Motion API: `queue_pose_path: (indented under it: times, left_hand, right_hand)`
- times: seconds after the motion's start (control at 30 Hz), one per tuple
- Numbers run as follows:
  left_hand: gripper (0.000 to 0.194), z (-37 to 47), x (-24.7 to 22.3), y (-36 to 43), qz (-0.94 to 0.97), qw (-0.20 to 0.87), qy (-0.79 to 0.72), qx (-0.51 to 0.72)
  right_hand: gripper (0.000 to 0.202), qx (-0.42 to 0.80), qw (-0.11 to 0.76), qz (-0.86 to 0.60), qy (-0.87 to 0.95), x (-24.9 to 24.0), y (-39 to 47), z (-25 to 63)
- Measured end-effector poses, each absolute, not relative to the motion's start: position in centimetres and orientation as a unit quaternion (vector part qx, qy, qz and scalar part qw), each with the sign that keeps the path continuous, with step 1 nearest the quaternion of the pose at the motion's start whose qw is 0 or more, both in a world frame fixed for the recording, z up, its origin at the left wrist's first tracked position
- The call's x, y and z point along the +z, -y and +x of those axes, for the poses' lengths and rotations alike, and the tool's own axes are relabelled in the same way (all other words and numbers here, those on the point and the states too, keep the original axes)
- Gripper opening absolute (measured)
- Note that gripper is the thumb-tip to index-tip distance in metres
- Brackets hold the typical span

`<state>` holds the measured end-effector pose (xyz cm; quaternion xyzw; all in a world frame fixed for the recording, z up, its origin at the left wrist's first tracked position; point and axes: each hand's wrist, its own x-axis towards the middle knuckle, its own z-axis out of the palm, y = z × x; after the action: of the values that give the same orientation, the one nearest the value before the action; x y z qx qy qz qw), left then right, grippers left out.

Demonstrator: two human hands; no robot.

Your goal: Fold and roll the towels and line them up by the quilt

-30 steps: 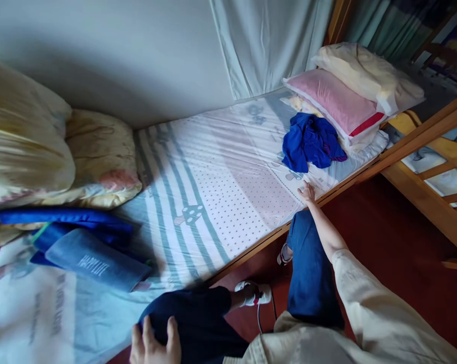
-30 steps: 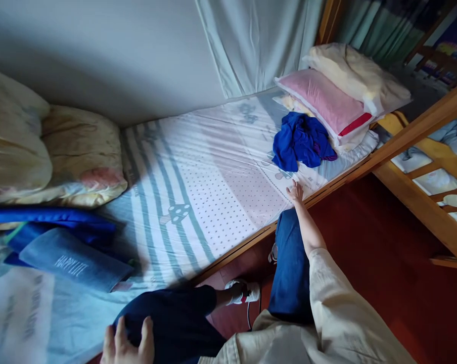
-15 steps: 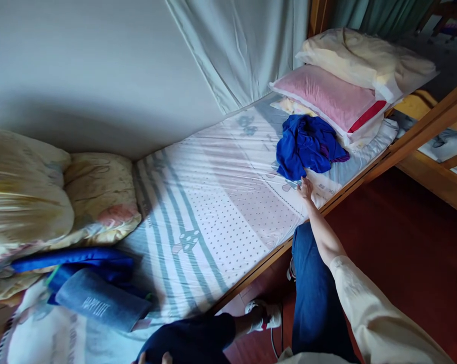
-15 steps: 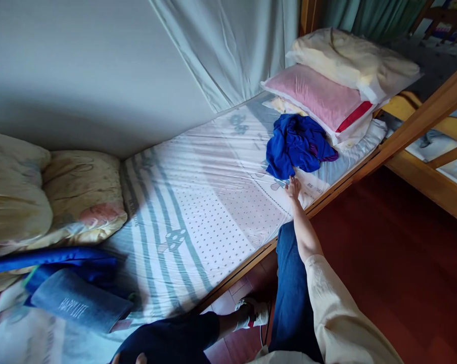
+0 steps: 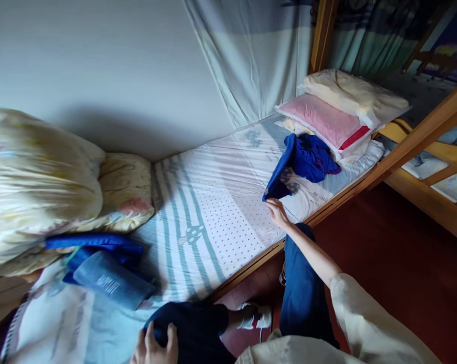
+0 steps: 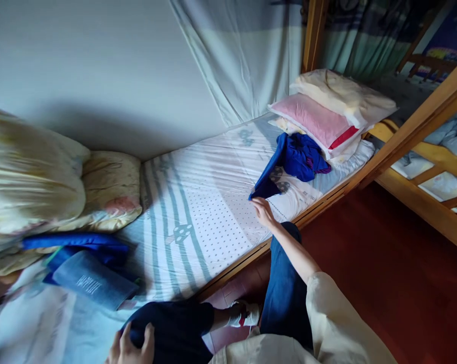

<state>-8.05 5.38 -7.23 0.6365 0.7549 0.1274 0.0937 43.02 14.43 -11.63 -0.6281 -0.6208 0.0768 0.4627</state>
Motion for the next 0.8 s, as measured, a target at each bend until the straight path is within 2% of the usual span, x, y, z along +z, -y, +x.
queue_pose_path:
  times: [0.1,0.2,0.27,0.33,0.43,0.53,0.8]
  left_hand:
    - [0.074,-6.6,-6.7,-5.0,0.667,0.065,-0.718,0.191]
    - [0.053,-4.7,-6.2,-3.3,0.723,0.071,-0.648,0.230]
    - [0.042,-2.8,-6.4,-1.4,0.758,0.135,-0.600,0.219]
    - [0.043,-0.4,-7.1,0.9,0.756,0.247,-0.562,0.226]
    - [0.045,2.7,-8.1,3.7,0.669,0.370,-0.579,0.283]
    - [0.038,3.9,-8.2,4.8,0.609,0.423,-0.581,0.336]
    - [0.025,3.4,-6.9,4.3,0.635,0.345,-0.571,0.390]
  right_hand:
    - [0.039,0.154,0.489,-0.567,0.645,-11.1,-10.8,34.6]
    - [0.037,0.261,0.508,-0.524,0.632,-11.4,-5.1,26.2]
    - [0.039,0.328,0.514,-0.523,0.596,-11.4,-1.0,21.9]
    - [0.042,0.378,0.509,-0.521,0.572,-11.1,2.5,19.3]
    - [0.044,0.421,0.483,-0.489,0.592,-9.9,5.5,18.1]
    - [0.044,0.432,0.456,-0.463,0.626,-8.7,6.5,18.5]
    - [0.051,0.426,0.406,-0.459,0.666,-8.0,7.4,18.6]
